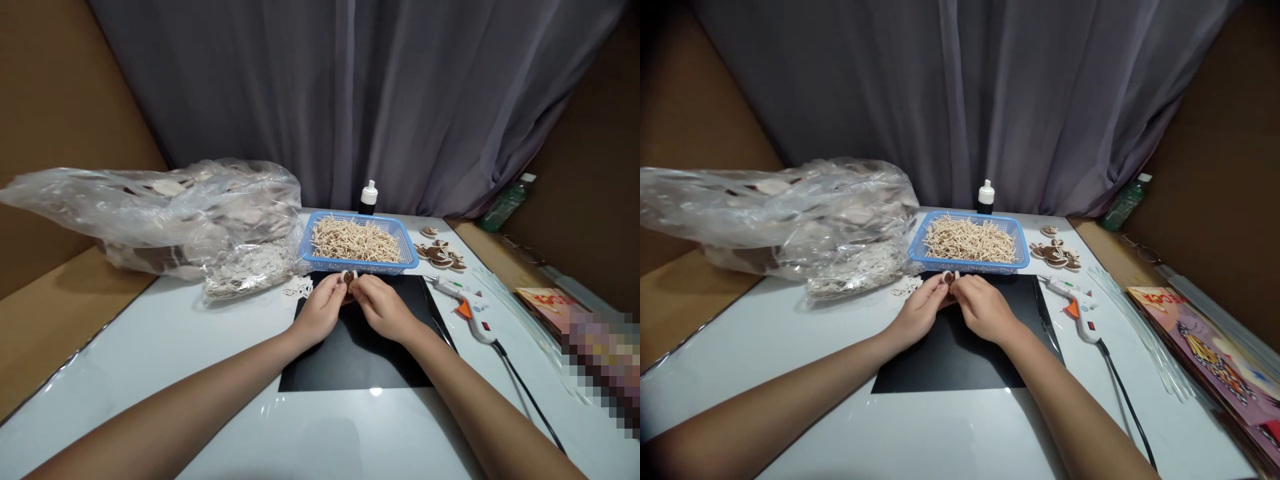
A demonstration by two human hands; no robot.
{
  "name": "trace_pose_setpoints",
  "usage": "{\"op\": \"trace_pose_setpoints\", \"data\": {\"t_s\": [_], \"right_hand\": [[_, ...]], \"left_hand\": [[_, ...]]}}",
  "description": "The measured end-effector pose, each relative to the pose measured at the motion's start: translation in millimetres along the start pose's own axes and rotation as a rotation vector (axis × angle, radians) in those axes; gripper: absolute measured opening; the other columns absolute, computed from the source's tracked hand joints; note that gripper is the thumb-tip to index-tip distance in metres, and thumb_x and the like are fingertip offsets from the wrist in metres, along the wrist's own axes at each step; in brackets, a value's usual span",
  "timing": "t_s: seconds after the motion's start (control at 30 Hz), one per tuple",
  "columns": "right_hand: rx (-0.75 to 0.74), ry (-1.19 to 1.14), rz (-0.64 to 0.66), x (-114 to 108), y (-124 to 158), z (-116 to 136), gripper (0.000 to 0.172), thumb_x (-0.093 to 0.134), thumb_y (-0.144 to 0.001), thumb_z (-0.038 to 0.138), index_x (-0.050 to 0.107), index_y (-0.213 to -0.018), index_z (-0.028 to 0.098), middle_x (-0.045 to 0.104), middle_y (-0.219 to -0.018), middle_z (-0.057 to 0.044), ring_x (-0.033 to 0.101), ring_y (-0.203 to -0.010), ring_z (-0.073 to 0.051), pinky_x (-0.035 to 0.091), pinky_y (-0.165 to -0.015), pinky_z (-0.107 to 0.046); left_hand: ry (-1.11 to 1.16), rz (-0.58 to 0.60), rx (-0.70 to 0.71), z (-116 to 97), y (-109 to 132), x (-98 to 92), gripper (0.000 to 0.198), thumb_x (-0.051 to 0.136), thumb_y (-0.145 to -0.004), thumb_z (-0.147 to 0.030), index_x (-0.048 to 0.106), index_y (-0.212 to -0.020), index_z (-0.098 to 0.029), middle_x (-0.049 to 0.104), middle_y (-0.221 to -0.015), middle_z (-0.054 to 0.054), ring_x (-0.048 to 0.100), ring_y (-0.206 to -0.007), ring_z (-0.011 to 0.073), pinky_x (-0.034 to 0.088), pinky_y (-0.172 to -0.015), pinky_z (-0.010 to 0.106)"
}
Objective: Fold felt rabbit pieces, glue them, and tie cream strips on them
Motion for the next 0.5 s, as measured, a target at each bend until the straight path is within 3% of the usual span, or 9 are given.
{"op": "trace_pose_setpoints", "data": {"t_s": [0.07, 0.17, 0.3, 0.5], "right_hand": [[0.008, -0.02, -0.008, 0, 0, -1, 0.015, 0.035, -0.089, 0.015, 0.048, -0.084, 0.021, 0.052, -0.079, -0.004, 0.049, -0.075, -0.018, 0.04, -0.069, -0.029], [0.025, -0.041, -0.03, -4, 1, -3, 0.014, 0.035, -0.09, 0.016, 0.047, -0.083, 0.02, 0.05, -0.077, -0.003, 0.05, -0.074, -0.017, 0.041, -0.068, -0.028], [0.008, -0.006, -0.034, -9, 4, -3, 0.015, 0.035, -0.091, 0.017, 0.048, -0.085, 0.02, 0.049, -0.079, -0.004, 0.049, -0.075, -0.017, 0.041, -0.069, -0.029], [-0.014, 0.025, -0.032, -13, 7, -3, 0.016, 0.036, -0.091, 0.016, 0.051, -0.089, 0.02, 0.048, -0.081, -0.004, 0.049, -0.075, -0.017, 0.042, -0.068, -0.028]], "left_hand": [[0.024, 0.026, -0.032, 2, 0, 2.0, 0.025, 0.043, -0.086, -0.035, 0.055, -0.099, -0.016, 0.062, -0.09, 0.004, 0.059, -0.079, 0.0152, 0.049, -0.069, 0.026], [-0.001, -0.031, -0.067, 0, 0, -3.2, 0.026, 0.052, -0.08, -0.033, 0.05, -0.101, -0.018, 0.06, -0.075, -0.001, 0.058, -0.069, 0.0131, 0.047, -0.062, 0.023], [-0.199, -0.086, -0.05, -10, 0, -9.1, 0.019, 0.056, -0.075, -0.032, 0.058, -0.086, -0.017, 0.053, -0.062, -0.004, 0.05, -0.057, 0.0104, 0.04, -0.055, 0.02], [-0.132, 0.086, -0.103, -9, 4, 3.6, 0.021, 0.051, -0.078, -0.036, 0.06, -0.08, -0.017, 0.049, -0.057, -0.005, 0.047, -0.051, 0.0098, 0.04, -0.051, 0.021]]}}
Point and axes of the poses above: each hand's wrist, its own y-axis away from the middle knuckle, its own x-axis out of the palm, z = x × y, the point moved 6 cm from there along -y, towards the middle knuckle
